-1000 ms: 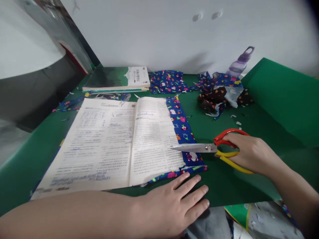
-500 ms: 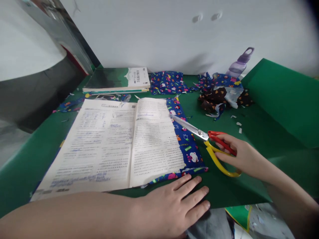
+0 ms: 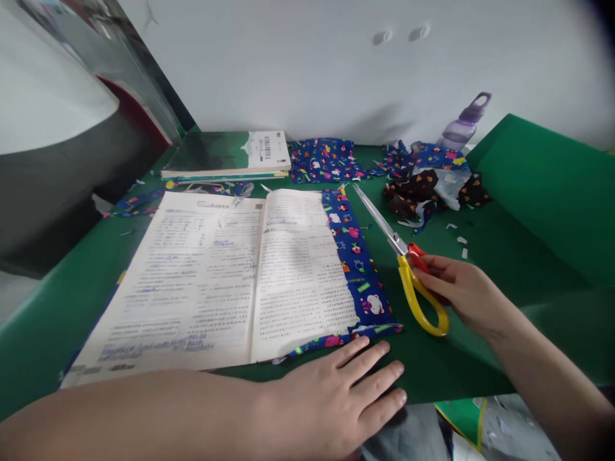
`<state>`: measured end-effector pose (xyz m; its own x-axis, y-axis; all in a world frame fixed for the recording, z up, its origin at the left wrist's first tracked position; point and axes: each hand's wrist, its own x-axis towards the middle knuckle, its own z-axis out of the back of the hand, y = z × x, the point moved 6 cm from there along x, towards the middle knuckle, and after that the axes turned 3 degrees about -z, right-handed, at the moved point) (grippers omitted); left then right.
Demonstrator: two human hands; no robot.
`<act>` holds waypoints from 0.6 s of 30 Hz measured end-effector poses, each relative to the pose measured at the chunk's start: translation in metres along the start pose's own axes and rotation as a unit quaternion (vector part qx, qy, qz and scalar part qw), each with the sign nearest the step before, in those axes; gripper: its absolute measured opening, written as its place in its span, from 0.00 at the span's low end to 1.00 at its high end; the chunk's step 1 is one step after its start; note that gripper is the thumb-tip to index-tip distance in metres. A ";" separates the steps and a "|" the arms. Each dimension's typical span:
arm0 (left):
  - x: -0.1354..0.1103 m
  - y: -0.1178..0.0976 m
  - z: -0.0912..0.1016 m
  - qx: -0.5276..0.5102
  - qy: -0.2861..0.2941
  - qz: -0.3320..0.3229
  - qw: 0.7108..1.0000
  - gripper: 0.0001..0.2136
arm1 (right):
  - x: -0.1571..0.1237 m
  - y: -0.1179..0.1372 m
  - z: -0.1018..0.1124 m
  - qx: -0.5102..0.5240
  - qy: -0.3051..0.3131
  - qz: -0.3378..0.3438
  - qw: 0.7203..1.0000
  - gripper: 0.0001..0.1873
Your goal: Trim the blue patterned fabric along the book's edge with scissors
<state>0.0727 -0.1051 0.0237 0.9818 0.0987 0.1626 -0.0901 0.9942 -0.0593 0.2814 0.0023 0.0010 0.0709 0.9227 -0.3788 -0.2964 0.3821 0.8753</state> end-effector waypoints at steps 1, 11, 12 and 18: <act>0.000 0.000 0.000 0.000 0.000 0.000 1.000 0.25 | 0.000 -0.001 0.000 -0.002 0.003 -0.003 1.000 0.25; 0.000 -0.001 -0.004 0.020 -0.005 0.009 1.000 0.26 | -0.005 -0.002 -0.005 0.078 0.033 -0.009 0.996 0.21; 0.000 -0.001 -0.004 0.020 -0.004 0.009 1.000 0.26 | -0.005 -0.001 -0.005 0.079 0.033 -0.008 0.996 0.20; 0.000 -0.001 -0.004 0.011 -0.005 0.011 1.000 0.27 | -0.008 0.006 -0.004 0.078 0.032 -0.001 0.996 0.19</act>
<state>0.0730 -0.1062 0.0196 0.9778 0.1203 0.1713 -0.1148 0.9925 -0.0421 0.2747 -0.0034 0.0083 0.0097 0.9185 -0.3952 -0.1450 0.3924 0.9083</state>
